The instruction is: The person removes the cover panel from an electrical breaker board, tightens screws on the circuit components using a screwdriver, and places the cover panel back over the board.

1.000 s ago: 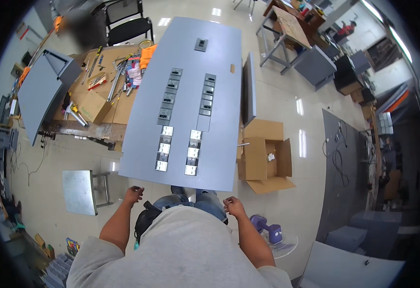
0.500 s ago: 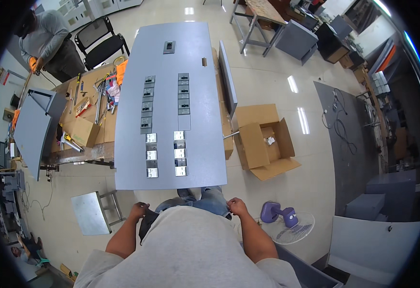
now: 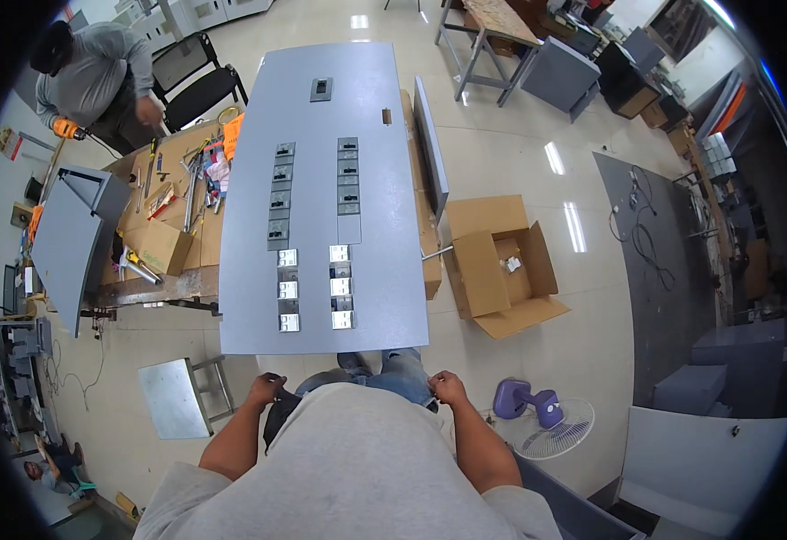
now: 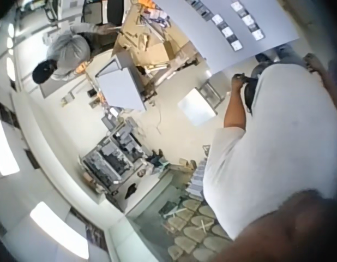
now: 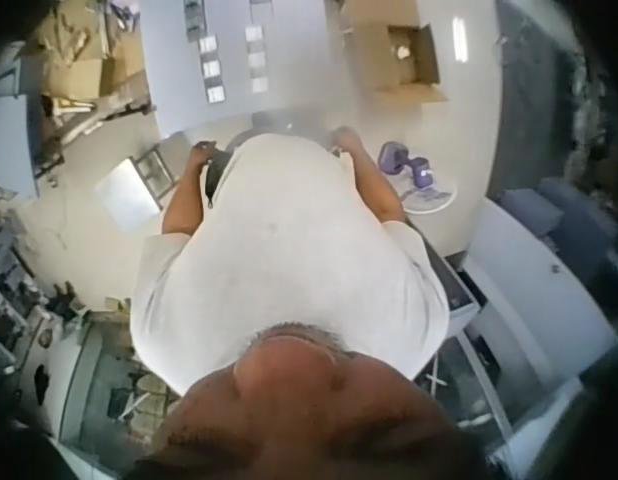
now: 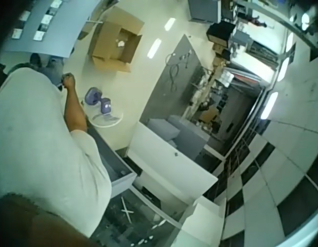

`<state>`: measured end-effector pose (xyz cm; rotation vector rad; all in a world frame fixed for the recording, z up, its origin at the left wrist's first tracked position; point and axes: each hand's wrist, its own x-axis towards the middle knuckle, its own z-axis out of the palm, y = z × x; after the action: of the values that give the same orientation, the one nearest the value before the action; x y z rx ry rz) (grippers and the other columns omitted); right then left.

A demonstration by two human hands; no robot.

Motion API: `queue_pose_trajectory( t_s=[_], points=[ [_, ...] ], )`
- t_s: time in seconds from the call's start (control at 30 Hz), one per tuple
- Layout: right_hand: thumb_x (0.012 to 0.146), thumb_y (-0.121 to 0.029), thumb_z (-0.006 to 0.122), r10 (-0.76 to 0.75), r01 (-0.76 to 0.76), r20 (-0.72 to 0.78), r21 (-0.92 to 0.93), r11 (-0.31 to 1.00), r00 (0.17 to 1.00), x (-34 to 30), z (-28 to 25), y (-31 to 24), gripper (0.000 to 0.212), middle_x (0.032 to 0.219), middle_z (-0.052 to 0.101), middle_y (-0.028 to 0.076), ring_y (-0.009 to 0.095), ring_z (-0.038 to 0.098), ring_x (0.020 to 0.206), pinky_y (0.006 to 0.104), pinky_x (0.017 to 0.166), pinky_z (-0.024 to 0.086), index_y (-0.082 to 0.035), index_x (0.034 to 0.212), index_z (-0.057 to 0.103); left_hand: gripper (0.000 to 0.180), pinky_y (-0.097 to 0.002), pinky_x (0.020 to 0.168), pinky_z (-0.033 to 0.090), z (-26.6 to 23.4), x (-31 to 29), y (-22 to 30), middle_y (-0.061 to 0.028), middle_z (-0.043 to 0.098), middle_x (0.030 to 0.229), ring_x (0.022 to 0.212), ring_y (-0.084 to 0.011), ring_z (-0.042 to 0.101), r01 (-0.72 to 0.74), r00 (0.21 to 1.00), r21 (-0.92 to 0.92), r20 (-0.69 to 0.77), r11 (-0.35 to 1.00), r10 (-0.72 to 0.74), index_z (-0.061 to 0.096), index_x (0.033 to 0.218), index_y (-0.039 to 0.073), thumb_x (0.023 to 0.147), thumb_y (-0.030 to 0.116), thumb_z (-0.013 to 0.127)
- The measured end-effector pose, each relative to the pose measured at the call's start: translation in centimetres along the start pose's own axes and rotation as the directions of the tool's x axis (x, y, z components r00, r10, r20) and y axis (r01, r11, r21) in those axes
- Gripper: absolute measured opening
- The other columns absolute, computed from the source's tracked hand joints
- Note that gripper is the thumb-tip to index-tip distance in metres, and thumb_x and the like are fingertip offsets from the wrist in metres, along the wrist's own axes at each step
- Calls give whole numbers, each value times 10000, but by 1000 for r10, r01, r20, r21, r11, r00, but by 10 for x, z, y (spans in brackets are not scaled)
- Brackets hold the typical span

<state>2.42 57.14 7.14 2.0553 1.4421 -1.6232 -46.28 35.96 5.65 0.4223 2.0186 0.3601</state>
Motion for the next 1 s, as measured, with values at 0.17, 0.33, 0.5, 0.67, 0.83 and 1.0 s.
queue_pose_trajectory(
  t_s=[0.17, 0.33, 0.5, 0.67, 0.83, 1.0],
  points=[
    [972, -325, 738, -2, 2, 19, -2, 1000, 1000, 1, 1, -6, 309, 860, 726, 89, 187, 680, 715, 345, 562, 570, -38, 1085, 722, 513, -382, 617, 578, 14, 21, -52, -168, 771, 860, 713, -235, 742, -175, 984, 66, -29, 982, 177, 753, 1179, 1, 909, 438, 779],
    [970, -345, 738, -9, 9, 10, -14, 1000, 1000, 0, -2, -11, 320, 835, 729, 80, 175, 675, 691, 336, 558, 565, -34, 1045, 733, 490, -347, 556, 554, 7, 3, -27, -155, 764, 830, 653, -200, 725, -18, 999, -121, 31, 993, 22, 742, 1165, -23, 922, 401, 785],
    [953, -421, 714, -121, 329, 461, -402, 854, 879, -47, -20, -93, 397, 757, 734, 94, 214, 699, 654, 367, 622, 569, -27, 917, 746, 495, -332, 526, 538, -4, -9, -14, -141, 757, 796, 619, -187, 708, 14, 1000, -129, -15, 992, -16, 719, 1174, -52, 930, 375, 784],
    [964, -312, 732, -735, 787, 487, 145, 600, 471, -229, -84, -265, 279, 806, 687, 70, 212, 643, 734, 338, 711, 515, -41, 910, 697, 438, -356, 552, 565, -6, -9, -8, -149, 772, 882, 695, -217, 727, 28, 1000, -62, 7, 998, -28, 756, 1138, -14, 929, 370, 788],
    [996, -97, 588, -834, 280, -46, 931, -236, -550, -385, -149, -351, 323, 667, 597, 95, 246, 585, 571, 571, 858, 569, -134, 675, 589, 507, -346, 562, 563, 0, 0, -7, -154, 767, 832, 660, -211, 736, -4, 999, -37, 40, 999, 5, 733, 1172, -38, 910, 393, 791],
    [956, -15, 522, -755, 101, -82, 976, -193, -650, -413, -141, -381, 261, 689, 551, 79, 218, 565, 609, 549, 967, 574, -72, 718, 611, 508, -358, 585, 563, -1, 9, -11, -163, 773, 852, 698, -218, 734, -69, 997, -52, -23, 996, 67, 737, 1169, -30, 905, 401, 788]
  ],
)
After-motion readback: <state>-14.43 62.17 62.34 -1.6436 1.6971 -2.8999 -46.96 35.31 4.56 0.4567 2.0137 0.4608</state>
